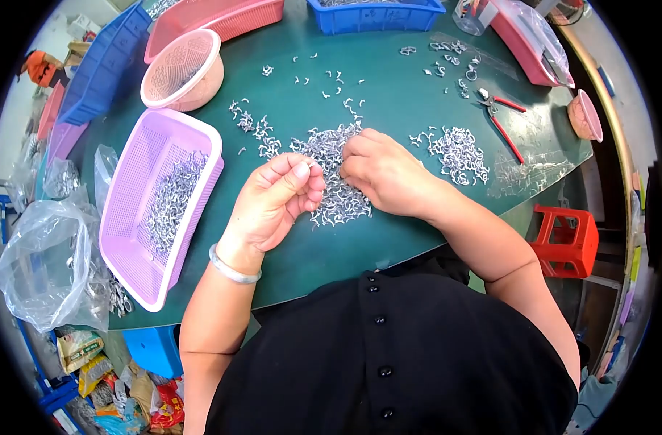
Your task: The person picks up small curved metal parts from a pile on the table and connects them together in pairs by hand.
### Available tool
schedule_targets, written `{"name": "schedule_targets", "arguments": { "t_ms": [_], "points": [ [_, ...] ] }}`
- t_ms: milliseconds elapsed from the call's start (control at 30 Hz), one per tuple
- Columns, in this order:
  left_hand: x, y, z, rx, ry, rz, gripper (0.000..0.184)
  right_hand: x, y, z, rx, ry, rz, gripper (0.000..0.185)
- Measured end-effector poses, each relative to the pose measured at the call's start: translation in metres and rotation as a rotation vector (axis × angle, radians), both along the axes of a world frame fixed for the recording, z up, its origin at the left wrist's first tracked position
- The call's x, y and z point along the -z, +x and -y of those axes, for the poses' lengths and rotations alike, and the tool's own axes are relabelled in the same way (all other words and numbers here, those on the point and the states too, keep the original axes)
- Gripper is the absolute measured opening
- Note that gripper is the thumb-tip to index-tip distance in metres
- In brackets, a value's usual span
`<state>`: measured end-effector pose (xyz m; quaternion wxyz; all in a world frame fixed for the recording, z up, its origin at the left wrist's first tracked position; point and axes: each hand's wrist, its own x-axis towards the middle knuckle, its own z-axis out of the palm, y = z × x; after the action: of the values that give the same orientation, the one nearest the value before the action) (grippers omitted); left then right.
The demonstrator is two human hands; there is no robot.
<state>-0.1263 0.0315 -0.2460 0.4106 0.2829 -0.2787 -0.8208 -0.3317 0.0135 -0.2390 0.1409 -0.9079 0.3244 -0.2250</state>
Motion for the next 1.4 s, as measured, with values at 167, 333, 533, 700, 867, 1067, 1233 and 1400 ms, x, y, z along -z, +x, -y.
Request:
{"name": "schedule_targets", "arguments": {
  "t_ms": [167, 333, 533, 700, 867, 1067, 1233, 1400],
  "points": [
    [-0.003, 0.001, 0.001, -0.039, 0.006, 0.031, 0.01, -0.003, 0.002, -0.001, 0.054, 0.145, 0.132, 0.005],
    [-0.001, 0.004, 0.004, -0.051, 0.015, -0.002, 0.014, -0.005, -0.001, -0.001, -0.014, 0.061, 0.09, 0.006],
    [-0.001, 0.001, 0.003, -0.086, 0.027, 0.051, 0.015, -0.003, 0.001, -0.003, -0.012, 0.061, -0.011, 0.006],
    [-0.001, -0.001, 0.001, -0.09, 0.013, 0.172, 0.011, -0.002, 0.003, -0.003, -0.008, 0.171, 0.13, 0.005],
    [-0.006, -0.004, -0.002, -0.025, -0.026, 0.353, 0.01, -0.005, 0.003, -0.001, -0.027, 0.349, 0.326, 0.005],
    [-0.008, -0.008, -0.007, 0.108, 0.014, 0.208, 0.013, -0.003, 0.005, -0.003, 0.02, 0.821, 0.69, 0.006],
    [-0.007, -0.011, -0.009, 0.109, 0.019, 0.103, 0.012, -0.006, 0.008, -0.006, -0.008, 0.936, 0.82, 0.006],
    [-0.006, -0.011, -0.007, 0.08, 0.028, 0.096, 0.007, 0.0, 0.008, -0.006, -0.008, 0.93, 0.824, 0.006]
  ]
}}
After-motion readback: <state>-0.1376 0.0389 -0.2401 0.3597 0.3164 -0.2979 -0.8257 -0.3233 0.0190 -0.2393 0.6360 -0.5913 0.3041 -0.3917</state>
